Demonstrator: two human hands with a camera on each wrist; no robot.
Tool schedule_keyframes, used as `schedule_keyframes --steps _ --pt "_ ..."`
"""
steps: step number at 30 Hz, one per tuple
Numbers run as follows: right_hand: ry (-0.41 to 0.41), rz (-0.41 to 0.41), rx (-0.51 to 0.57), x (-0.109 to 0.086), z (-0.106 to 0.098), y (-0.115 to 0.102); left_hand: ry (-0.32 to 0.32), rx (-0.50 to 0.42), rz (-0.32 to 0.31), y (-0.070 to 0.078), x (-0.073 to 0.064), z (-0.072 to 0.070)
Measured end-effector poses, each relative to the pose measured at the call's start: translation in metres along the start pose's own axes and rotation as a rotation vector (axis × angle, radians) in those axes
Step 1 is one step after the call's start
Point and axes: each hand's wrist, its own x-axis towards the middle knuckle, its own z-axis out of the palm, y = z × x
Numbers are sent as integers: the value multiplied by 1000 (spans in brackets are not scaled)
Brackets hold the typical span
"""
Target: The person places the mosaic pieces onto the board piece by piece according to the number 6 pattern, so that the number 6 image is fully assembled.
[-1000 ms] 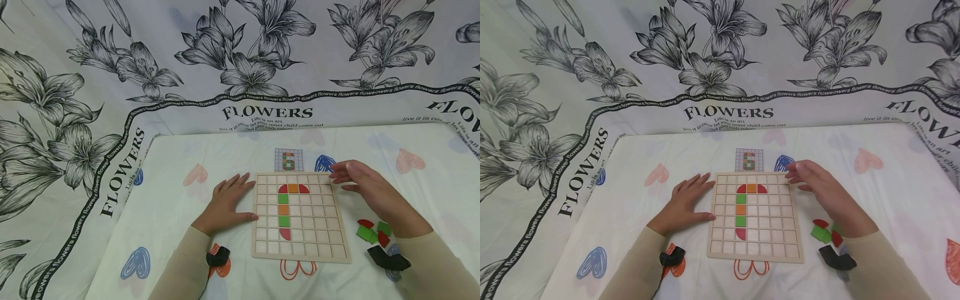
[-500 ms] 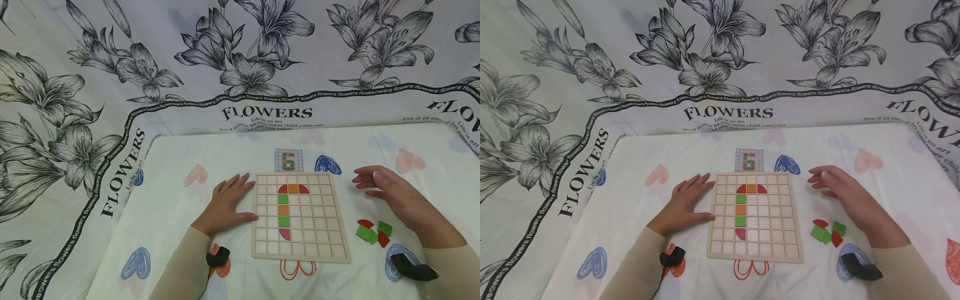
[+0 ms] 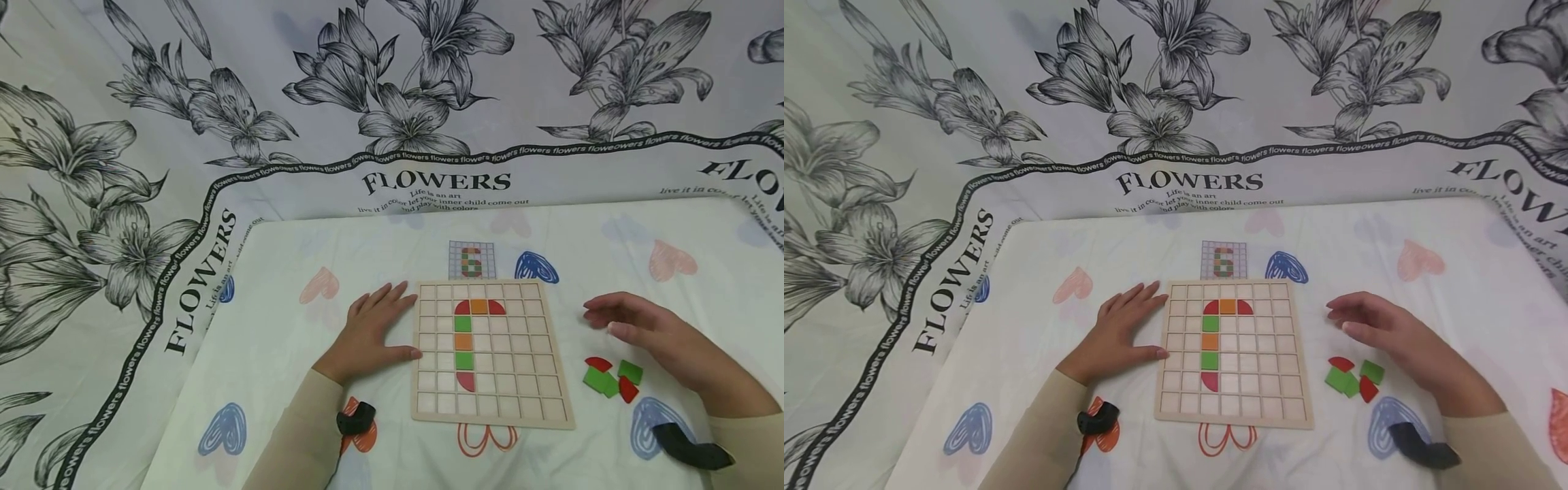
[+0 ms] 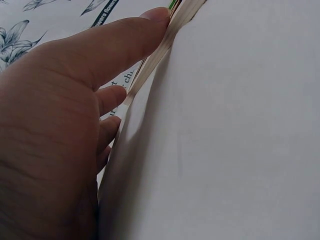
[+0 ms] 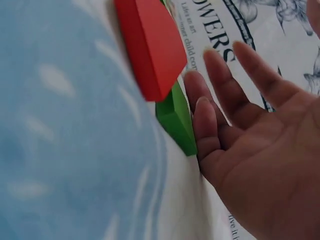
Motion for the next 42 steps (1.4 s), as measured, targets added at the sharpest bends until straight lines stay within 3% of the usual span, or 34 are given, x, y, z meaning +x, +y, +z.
schedule_keyframes --steps 4,11,18,26,42 --pt "-63 7 -21 -3 0 2 -3 5 2 0 1 0" --pt "-135 3 -162 -4 7 -1 -1 -1 -1 -1 0 0" --pt "-197 -81 -296 -4 10 1 1 -5 6 -1 0 0" --pt "-128 -81 -342 -1 10 1 4 -11 3 0 0 0" --pt "-19 28 -248 0 11 1 0 -14 -4 2 0 -1"
